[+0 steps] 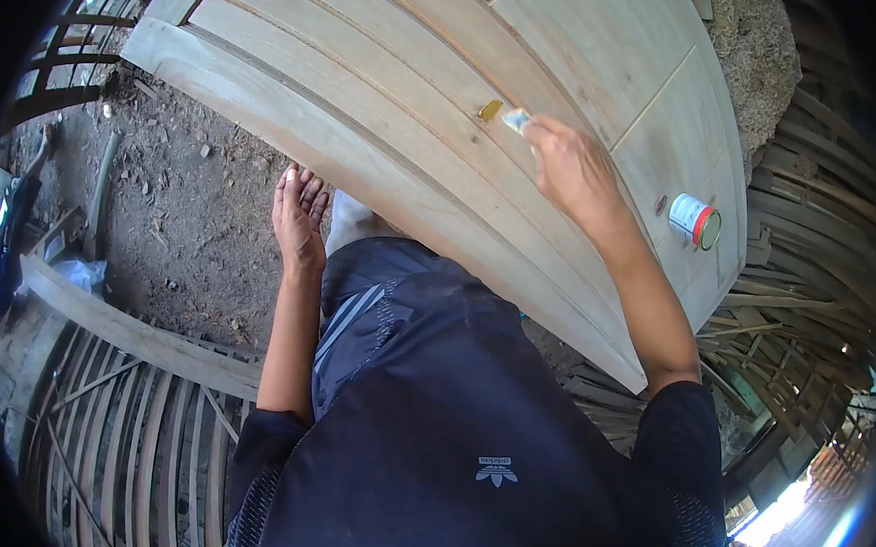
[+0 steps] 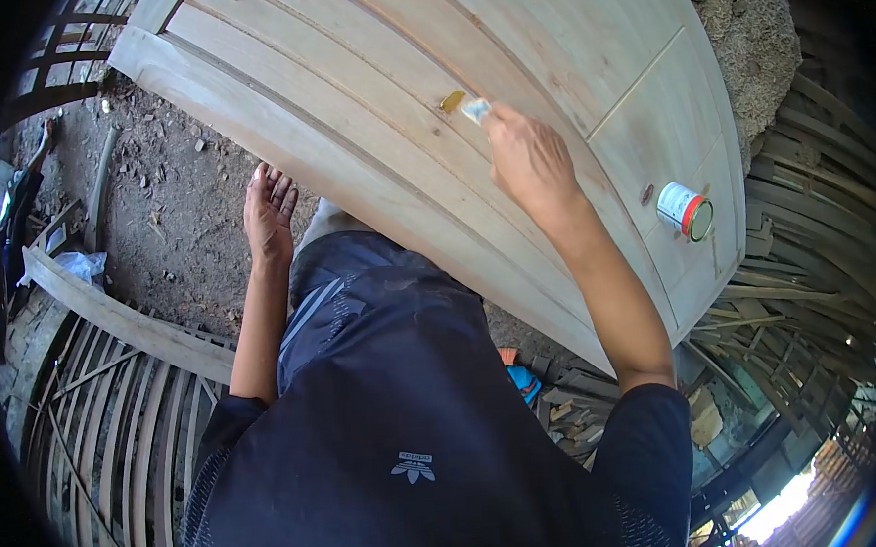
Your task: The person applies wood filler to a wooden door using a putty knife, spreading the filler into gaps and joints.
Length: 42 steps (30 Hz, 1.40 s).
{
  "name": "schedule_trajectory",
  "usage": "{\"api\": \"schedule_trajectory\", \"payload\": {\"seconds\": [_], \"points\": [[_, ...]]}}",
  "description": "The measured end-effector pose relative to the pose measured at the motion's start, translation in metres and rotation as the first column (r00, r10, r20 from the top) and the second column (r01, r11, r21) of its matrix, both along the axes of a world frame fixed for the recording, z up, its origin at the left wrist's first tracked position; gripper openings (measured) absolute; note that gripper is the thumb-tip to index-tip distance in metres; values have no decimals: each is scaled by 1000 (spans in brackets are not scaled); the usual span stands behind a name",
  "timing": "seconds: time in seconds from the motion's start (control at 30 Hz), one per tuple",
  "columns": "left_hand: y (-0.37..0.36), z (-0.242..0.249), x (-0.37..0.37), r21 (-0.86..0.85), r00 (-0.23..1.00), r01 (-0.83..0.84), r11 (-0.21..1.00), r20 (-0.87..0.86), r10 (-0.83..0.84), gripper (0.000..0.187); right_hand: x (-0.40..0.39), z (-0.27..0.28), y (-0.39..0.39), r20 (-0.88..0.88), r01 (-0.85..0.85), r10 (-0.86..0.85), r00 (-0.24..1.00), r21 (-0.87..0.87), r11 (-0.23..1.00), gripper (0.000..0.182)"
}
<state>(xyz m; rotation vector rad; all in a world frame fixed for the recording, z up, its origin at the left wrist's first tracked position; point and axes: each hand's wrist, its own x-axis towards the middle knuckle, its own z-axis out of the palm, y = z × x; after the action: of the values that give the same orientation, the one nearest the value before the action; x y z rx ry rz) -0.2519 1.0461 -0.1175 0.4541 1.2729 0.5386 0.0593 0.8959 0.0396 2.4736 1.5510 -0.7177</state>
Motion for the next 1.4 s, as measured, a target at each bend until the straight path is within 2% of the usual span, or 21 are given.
{"api": "schedule_trajectory", "payload": {"seconds": [0.07,0.2,0.27,0.3,0.37,0.47,0.5,0.57,0.7,0.77,0.9,0.97,1.0,1.07,1.1,1.17,1.27,1.3,1.33,1.37,1.4], "points": [[-2,-4,3,5,999,-12,1000,39,12,47,4,-16,12,44,-20,13,999,155,988,19],[1,0,4,-36,998,-44,998,49,46,48,-2,-34,13,80,-20,6,997,182,983,20],[2,0,2,-30,998,-42,999,45,43,50,1,-13,13,69,-81,99,993,-230,970,23],[2,-3,1,-33,998,-42,999,49,44,50,3,-9,15,72,-80,100,992,-233,969,23],[3,-7,-1,-51,998,-50,997,25,51,52,8,-7,20,17,-47,48,999,-26,999,24],[2,-4,1,-63,999,-47,997,14,47,54,3,-30,30,-1,-40,40,999,82,996,25],[3,-4,1,-72,999,-48,996,12,49,54,1,-32,28,-4,-39,39,999,81,996,25],[2,-3,1,-64,998,-51,997,25,53,53,-4,-32,17,57,-127,132,990,-82,988,22],[2,-7,1,-54,996,-56,997,69,60,52,8,-8,19,20,-185,193,981,-198,963,19],[0,-7,1,-57,997,-55,997,56,58,52,8,-16,27,25,-141,139,990,109,984,17],[1,-9,-2,-68,998,-51,996,23,53,52,-1,-36,20,43,-148,143,989,147,978,14],[1,-9,-4,-58,998,-61,996,20,62,52,3,-17,14,58,-164,179,982,-206,965,16],[2,-11,-5,-47,998,-66,997,21,67,52,5,-13,8,61,-163,179,982,-207,965,16],[3,-13,-5,-53,997,-80,995,12,81,51,11,-7,3,20,-139,137,990,101,985,17],[2,-15,-7,-62,996,-90,994,-6,90,51,9,-10,3,20,-141,140,990,100,985,17],[0,-18,-9,-67,996,-85,994,-6,85,51,3,-22,-1,14,-99,101,995,376,921,19],[1,-15,-6,-66,997,-76,995,-4,76,50,-6,-51,-16,-8,-64,74,997,398,915,20],[0,-14,-6,-66,998,-69,995,-2,69,49,-6,-44,-17,-9,-60,70,998,398,916,20],[1,-14,-5,-63,997,-74,995,-2,74,49,-2,-31,-14,12,-67,65,998,126,990,20],[2,-14,-4,-57,997,-74,996,6,74,49,2,-19,-8,35,-63,69,997,-154,986,22],[2,-13,-4,-56,998,-63,996,13,64,48,3,-11,0,35,-59,65,997,-154,986,22]]}}
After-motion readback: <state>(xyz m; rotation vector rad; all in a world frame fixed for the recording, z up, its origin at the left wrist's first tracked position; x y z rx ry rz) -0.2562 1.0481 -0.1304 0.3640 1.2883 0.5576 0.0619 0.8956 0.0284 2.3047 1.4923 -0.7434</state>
